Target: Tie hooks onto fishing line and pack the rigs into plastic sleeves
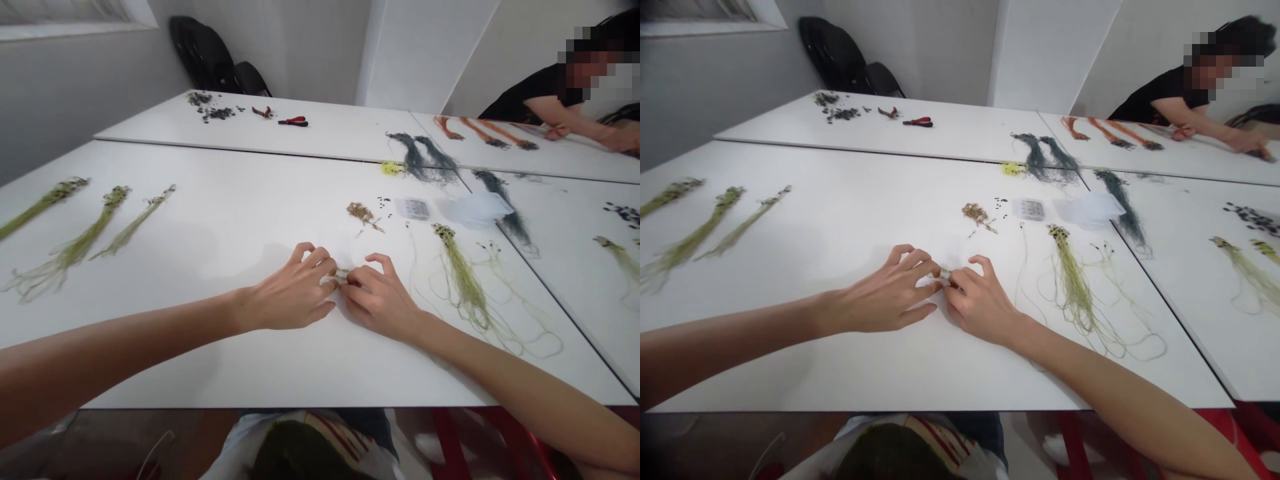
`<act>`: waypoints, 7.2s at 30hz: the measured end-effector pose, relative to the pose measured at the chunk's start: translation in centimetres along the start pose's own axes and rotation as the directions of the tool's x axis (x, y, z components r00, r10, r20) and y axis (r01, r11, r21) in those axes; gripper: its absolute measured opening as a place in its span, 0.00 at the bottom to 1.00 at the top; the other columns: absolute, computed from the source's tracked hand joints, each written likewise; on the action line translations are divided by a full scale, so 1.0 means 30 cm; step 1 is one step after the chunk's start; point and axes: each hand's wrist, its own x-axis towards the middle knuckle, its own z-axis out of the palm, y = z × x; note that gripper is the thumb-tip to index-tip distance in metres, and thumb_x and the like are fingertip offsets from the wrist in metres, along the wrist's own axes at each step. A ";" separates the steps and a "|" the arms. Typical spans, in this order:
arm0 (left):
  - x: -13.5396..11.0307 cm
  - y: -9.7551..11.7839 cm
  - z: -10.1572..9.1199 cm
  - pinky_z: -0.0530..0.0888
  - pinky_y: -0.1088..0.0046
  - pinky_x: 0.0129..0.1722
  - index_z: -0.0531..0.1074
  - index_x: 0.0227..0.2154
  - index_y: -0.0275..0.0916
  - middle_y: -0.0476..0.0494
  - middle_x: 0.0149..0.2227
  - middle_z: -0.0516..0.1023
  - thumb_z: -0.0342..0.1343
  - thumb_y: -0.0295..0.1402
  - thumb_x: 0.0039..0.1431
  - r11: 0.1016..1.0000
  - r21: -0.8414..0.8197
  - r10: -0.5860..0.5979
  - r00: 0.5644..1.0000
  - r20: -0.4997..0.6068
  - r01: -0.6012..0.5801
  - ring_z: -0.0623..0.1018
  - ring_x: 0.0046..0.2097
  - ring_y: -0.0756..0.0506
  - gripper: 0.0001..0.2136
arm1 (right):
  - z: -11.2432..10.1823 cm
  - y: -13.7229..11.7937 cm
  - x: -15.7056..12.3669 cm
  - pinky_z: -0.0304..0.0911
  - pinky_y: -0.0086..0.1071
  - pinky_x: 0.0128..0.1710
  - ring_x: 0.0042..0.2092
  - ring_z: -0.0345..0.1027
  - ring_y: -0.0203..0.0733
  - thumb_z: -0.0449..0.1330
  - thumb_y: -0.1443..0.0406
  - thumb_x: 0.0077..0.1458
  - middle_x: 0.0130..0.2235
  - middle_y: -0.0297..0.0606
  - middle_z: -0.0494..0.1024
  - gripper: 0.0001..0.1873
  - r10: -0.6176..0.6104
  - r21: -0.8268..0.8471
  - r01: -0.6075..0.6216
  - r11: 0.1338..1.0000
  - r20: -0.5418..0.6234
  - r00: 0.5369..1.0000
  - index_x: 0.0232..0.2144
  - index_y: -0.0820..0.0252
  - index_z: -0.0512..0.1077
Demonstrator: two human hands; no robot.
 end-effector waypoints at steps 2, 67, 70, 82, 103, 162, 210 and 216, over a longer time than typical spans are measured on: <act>-0.013 -0.008 -0.004 0.61 0.53 0.50 0.75 0.43 0.39 0.36 0.46 0.73 0.52 0.34 0.62 0.999 -0.033 -0.016 1.000 -0.014 0.016 0.67 0.49 0.37 0.11 | -0.001 0.000 -0.001 0.50 0.47 0.56 0.34 0.67 0.36 0.53 0.72 0.58 0.33 0.38 0.74 0.09 0.004 0.006 -0.004 1.000 -0.001 1.000 0.31 0.62 0.74; 0.131 -0.178 -0.054 0.64 0.76 0.20 0.76 0.20 0.40 0.46 0.24 0.78 0.59 0.34 0.42 0.653 -0.470 -0.277 0.764 0.582 0.594 0.73 0.25 0.48 0.04 | -0.005 0.012 -0.004 0.50 0.45 0.54 0.34 0.66 0.38 0.53 0.72 0.58 0.35 0.40 0.73 0.10 0.072 0.126 -0.080 0.989 0.065 0.995 0.32 0.61 0.74; 0.131 -0.180 -0.052 0.63 0.75 0.20 0.76 0.20 0.40 0.45 0.24 0.77 0.59 0.34 0.41 0.638 -0.469 -0.290 0.755 0.588 0.611 0.72 0.25 0.48 0.05 | -0.006 0.012 -0.002 0.50 0.45 0.54 0.35 0.66 0.38 0.53 0.72 0.58 0.35 0.40 0.73 0.10 0.076 0.136 -0.084 0.987 0.063 0.995 0.32 0.61 0.74; 0.136 -0.178 -0.048 0.64 0.74 0.21 0.75 0.17 0.40 0.46 0.22 0.77 0.58 0.32 0.40 0.620 -0.465 -0.309 0.741 0.596 0.632 0.72 0.25 0.47 0.04 | -0.006 0.012 -0.004 0.50 0.45 0.54 0.35 0.66 0.38 0.53 0.71 0.58 0.35 0.39 0.73 0.09 0.091 0.163 -0.102 0.981 0.072 0.993 0.33 0.60 0.74; 0.071 -0.131 -0.062 0.67 0.75 0.24 0.77 0.25 0.40 0.48 0.27 0.78 0.56 0.36 0.52 0.675 -0.430 -0.413 0.790 0.454 0.600 0.74 0.28 0.48 0.08 | -0.008 0.013 0.001 0.50 0.44 0.54 0.35 0.67 0.37 0.53 0.71 0.58 0.35 0.39 0.73 0.09 0.103 0.173 -0.117 0.978 0.085 0.991 0.34 0.61 0.75; -0.017 0.022 0.051 0.66 0.65 0.38 0.74 0.38 0.34 0.39 0.34 0.69 0.46 0.28 0.65 0.998 -0.018 -0.057 0.997 -0.058 0.057 0.68 0.36 0.44 0.11 | -0.009 0.003 -0.006 0.53 0.44 0.49 0.31 0.65 0.36 0.55 0.69 0.60 0.29 0.36 0.74 0.07 -0.031 -0.035 0.029 0.999 -0.066 0.997 0.34 0.61 0.74; -0.080 -0.024 0.065 0.68 0.61 0.47 0.72 0.52 0.44 0.40 0.42 0.68 0.51 0.32 0.63 0.928 -0.328 -0.225 0.969 -0.107 0.179 0.70 0.43 0.44 0.15 | -0.003 -0.002 -0.014 0.51 0.46 0.53 0.32 0.65 0.37 0.52 0.69 0.61 0.32 0.38 0.74 0.10 -0.015 -0.026 0.015 1.000 0.003 1.000 0.36 0.60 0.73; -0.075 -0.018 0.070 0.68 0.59 0.46 0.73 0.50 0.42 0.38 0.42 0.66 0.49 0.30 0.64 0.958 -0.246 -0.177 0.978 -0.111 0.146 0.69 0.45 0.42 0.14 | -0.001 -0.001 -0.014 0.51 0.46 0.54 0.32 0.65 0.37 0.52 0.70 0.61 0.32 0.38 0.73 0.10 -0.028 -0.033 0.027 0.999 -0.002 1.000 0.34 0.62 0.74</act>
